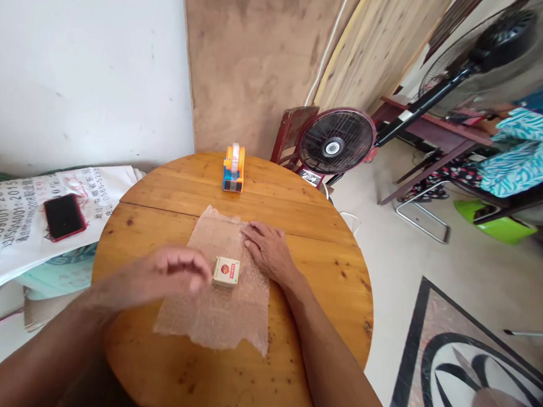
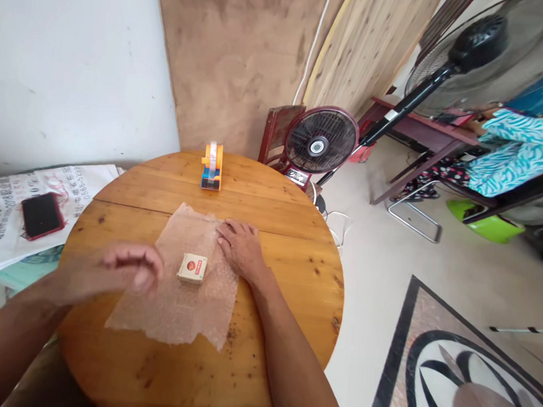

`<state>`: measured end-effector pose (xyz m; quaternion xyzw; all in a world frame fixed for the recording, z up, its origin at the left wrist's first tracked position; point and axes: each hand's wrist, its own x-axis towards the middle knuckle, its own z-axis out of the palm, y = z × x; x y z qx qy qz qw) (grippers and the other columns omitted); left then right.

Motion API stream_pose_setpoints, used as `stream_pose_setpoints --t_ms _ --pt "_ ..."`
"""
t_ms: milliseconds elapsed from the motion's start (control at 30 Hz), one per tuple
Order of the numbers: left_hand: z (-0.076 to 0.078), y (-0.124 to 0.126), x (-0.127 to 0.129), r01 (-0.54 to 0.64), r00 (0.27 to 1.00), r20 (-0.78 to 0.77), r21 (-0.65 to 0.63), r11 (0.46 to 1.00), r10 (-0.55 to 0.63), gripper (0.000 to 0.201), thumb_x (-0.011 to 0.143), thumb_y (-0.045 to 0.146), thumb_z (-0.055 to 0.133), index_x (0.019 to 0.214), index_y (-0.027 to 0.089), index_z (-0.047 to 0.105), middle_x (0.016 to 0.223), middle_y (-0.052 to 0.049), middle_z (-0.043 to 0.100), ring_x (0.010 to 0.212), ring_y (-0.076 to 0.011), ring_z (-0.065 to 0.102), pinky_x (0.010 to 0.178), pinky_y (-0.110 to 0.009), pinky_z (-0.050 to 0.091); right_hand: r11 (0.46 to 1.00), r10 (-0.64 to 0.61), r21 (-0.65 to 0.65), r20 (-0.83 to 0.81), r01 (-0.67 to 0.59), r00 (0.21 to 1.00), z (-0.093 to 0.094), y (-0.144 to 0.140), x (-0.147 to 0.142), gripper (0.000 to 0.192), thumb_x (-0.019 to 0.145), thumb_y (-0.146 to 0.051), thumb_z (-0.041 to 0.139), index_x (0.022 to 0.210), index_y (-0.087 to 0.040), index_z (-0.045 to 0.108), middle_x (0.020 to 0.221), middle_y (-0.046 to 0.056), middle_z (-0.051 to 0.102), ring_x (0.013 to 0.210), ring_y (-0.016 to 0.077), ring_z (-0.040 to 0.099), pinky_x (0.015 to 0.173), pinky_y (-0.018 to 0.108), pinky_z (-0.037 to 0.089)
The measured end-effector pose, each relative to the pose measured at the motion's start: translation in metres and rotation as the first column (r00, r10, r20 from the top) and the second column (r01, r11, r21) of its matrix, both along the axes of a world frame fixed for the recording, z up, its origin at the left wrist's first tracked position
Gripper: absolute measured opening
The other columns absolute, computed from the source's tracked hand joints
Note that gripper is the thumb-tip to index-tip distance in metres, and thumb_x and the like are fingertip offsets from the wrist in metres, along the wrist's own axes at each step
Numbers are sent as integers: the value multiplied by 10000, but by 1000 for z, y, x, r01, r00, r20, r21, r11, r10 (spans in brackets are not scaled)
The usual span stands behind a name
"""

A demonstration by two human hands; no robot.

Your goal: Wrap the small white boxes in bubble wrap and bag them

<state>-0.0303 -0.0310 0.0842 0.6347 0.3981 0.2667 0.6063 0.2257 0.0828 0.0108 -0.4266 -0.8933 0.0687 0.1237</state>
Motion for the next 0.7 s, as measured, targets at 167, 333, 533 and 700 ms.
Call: stream_pose_setpoints --t_ms 167,333,533,700 --pt "-24 39 12 -100 981 -149 150 984 122 337 925 422 505 1155 203 619 1157 -58 689 1033 -223 642 893 -354 503 1000 -3 22 20 2 1000 1 -2 -1 321 973 -280 487 1258 -250 631 1364 86 596 1243 236 527 1013 431 351" --pt "-62 49 25 -87 984 -131 219 972 118 456 947 357 432 1359 178 506 1369 -110 601 1262 -248 553 1083 -445 410 999 -23 34 22 23 999 0 -3 -1 319 977 -282 476 1255 -262 631 1373 83 597 1236 239 535 1039 448 330" --pt "-76 51 17 -119 988 -70 222 968 138 750 804 118 404 1536 203 261 1414 -99 575 1349 -229 492 1152 -489 331 998 -54 39 55 52 997 -5 0 -2 378 1000 -279 414 1342 -224 569 1434 106 551 1323 262 480 1085 486 289" --pt "-72 50 16 -99 984 -119 260 960 134 842 750 81 393 1560 206 198 1449 -95 543 1377 -241 461 1163 -511 314 998 -66 21 66 65 996 -3 0 -1 402 1007 -289 388 1366 -191 540 1454 117 533 1344 261 469 1096 489 293"
